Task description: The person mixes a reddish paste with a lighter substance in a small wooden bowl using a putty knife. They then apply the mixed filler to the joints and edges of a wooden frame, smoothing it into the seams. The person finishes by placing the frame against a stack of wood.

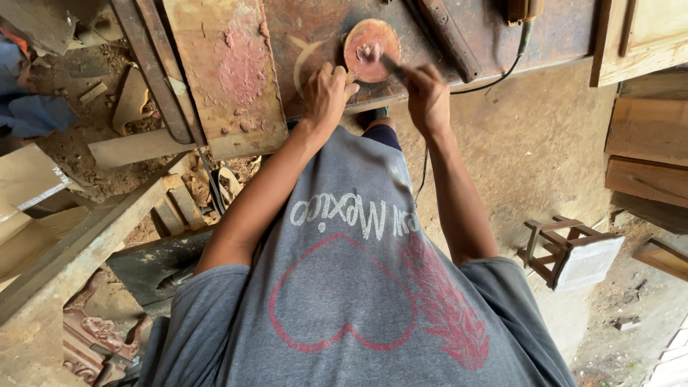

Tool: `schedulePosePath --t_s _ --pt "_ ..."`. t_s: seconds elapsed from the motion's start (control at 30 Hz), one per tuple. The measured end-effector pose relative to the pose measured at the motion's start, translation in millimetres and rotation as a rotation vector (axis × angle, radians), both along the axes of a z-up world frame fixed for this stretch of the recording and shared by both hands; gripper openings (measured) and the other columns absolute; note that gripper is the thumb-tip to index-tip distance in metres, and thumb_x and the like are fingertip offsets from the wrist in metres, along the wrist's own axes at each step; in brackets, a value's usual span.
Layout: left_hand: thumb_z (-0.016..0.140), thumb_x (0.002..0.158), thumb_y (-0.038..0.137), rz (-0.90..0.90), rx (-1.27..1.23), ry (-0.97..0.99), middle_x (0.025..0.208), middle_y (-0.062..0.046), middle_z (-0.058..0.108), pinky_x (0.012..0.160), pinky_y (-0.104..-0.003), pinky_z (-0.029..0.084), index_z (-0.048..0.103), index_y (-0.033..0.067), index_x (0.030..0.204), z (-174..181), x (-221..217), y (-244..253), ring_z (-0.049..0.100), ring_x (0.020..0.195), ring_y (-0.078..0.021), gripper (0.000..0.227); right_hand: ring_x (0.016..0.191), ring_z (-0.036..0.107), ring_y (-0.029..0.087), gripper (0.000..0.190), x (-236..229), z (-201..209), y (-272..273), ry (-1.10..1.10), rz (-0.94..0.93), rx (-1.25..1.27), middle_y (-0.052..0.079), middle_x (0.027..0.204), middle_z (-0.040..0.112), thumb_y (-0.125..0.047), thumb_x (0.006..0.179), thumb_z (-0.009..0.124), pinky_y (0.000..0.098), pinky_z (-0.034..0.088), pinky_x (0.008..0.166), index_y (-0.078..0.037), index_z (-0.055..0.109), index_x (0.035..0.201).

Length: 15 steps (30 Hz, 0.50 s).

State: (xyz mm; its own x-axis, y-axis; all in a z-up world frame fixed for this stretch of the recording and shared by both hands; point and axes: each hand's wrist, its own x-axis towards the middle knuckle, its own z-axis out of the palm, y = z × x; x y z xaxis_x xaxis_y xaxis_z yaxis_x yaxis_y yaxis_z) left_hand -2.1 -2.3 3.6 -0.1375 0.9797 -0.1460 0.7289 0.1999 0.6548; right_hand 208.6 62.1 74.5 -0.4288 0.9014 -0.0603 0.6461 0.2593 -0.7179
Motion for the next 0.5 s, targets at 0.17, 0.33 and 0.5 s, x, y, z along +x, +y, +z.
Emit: schedulePosePath --t_s 0.17,0.33,0.5 --pt "0.086 0.083 0.022 -0.011 -0.06 -0.023 0.096 -0.021 0.067 0.073 -0.042 0.056 0.07 -0.0016 0.096 -4.8 -0.8 -1.4 0.069 0.087 -0.0329 0.032 0.081 0.072 0.024 0.021 6.0 -14.3 15.0 0.007 0.124 -0.125 0.015 0.105 0.073 0.006 0.101 0.067 0.0322 0.06 0.062 -0.004 0.077 0.117" --pt "0.087 0.08 0.021 -0.014 0.0 -0.028 0.092 -0.019 0.067 0.075 -0.046 0.055 0.072 0.0023 0.09 -0.6 -2.7 3.0 0.068 0.088 -0.0362 0.026 0.084 0.073 0.024 0.017 0.3 -11.1 33.0 -0.056 0.158 0.067 0.015 0.101 0.074 -0.002 0.105 0.068 0.0341 0.06 0.067 -0.005 0.079 0.118" --pt "0.085 0.082 0.02 -0.007 -0.009 -0.046 0.094 -0.02 0.067 0.075 -0.046 0.055 0.072 0.002 0.091 2.1 -2.8 3.3 0.068 0.088 -0.0359 0.024 0.082 0.073 0.021 0.022 -8.9 -0.7 39.5 0.003 0.269 -0.015 0.014 0.104 0.075 0.0 0.107 0.066 0.0303 0.062 0.064 -0.009 0.079 0.122"
